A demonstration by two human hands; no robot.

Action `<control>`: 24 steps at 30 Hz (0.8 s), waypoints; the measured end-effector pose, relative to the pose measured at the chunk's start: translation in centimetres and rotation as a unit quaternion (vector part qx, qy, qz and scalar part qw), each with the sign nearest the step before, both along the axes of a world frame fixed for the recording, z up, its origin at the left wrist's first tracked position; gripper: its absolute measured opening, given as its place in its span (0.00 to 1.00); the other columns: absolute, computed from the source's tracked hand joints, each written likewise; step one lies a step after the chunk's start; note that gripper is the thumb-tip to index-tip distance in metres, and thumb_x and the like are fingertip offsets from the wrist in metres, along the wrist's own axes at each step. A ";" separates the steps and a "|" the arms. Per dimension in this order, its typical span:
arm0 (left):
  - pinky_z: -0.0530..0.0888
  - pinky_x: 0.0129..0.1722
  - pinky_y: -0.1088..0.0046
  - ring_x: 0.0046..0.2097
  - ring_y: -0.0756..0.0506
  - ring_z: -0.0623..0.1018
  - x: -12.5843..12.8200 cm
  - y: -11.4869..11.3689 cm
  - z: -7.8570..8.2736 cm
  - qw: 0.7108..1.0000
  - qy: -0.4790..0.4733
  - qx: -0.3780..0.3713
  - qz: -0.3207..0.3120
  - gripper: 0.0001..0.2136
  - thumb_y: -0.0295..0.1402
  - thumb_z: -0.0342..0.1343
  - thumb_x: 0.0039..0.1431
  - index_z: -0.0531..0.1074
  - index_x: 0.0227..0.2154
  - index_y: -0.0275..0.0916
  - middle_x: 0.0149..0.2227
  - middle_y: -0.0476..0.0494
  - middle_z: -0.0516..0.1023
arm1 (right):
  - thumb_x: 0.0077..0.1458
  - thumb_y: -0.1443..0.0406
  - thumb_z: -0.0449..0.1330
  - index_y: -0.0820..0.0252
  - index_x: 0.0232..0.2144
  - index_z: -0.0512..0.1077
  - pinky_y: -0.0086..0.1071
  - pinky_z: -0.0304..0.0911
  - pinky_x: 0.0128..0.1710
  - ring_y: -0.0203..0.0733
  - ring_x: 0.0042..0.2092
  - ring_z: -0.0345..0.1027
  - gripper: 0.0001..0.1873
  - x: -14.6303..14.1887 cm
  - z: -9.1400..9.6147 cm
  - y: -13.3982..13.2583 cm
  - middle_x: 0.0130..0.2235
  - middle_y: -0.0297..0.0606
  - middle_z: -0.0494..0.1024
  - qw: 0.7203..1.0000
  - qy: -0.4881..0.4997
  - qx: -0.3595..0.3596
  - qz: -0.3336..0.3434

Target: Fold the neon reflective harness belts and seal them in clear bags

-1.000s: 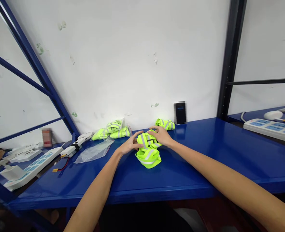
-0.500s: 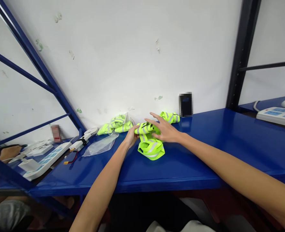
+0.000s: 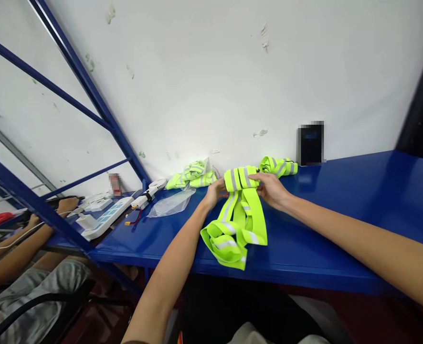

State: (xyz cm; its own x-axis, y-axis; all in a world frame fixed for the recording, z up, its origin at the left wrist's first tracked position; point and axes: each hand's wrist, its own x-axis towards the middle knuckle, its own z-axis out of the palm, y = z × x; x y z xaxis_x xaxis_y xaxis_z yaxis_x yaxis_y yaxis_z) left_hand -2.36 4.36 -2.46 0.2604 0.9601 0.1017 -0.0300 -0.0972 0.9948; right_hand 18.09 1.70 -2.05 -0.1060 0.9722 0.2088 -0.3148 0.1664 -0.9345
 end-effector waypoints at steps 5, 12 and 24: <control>0.72 0.44 0.70 0.49 0.43 0.73 0.6 -0.4 -0.1 0.989 0.064 0.127 -0.024 0.40 0.26 0.55 0.45 0.54 0.65 0.45 0.58 0.40 0.67 | 0.54 0.67 0.59 0.49 0.53 0.65 0.31 0.71 0.27 0.37 0.27 0.72 0.24 0.2 -0.3 0.5 0.34 0.33 0.78 0.993 0.048 -0.105 0.019; 0.70 0.50 0.66 0.49 0.41 0.75 1.1 -0.1 -0.1 0.972 0.080 0.220 0.024 0.21 0.40 0.60 0.54 0.71 0.49 0.36 0.48 0.39 0.76 | 0.61 0.46 0.44 0.59 0.37 0.70 0.31 0.61 0.18 0.41 0.22 0.68 0.26 0.7 -0.1 -0.4 0.26 0.39 0.76 0.983 -0.090 -0.096 0.125; 0.71 0.34 0.67 0.37 0.39 0.78 0.9 0.0 0.5 0.968 0.084 0.027 0.237 0.23 0.52 0.62 0.46 0.75 0.31 0.33 0.30 0.39 0.79 | 0.51 0.53 0.63 0.48 0.68 0.45 0.44 0.67 0.45 0.52 0.49 0.69 0.48 2.0 0.4 -1.2 0.61 0.48 0.59 0.819 -0.473 0.321 -0.058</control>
State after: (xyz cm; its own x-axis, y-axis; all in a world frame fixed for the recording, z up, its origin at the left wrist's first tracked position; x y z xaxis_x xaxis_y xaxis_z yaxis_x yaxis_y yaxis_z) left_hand -1.43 4.41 -1.98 -0.1901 0.9704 0.1490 0.1919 -0.1121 0.9750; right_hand 20.06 0.52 -1.61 -0.4292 0.7099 0.5584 0.5521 0.6955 -0.4599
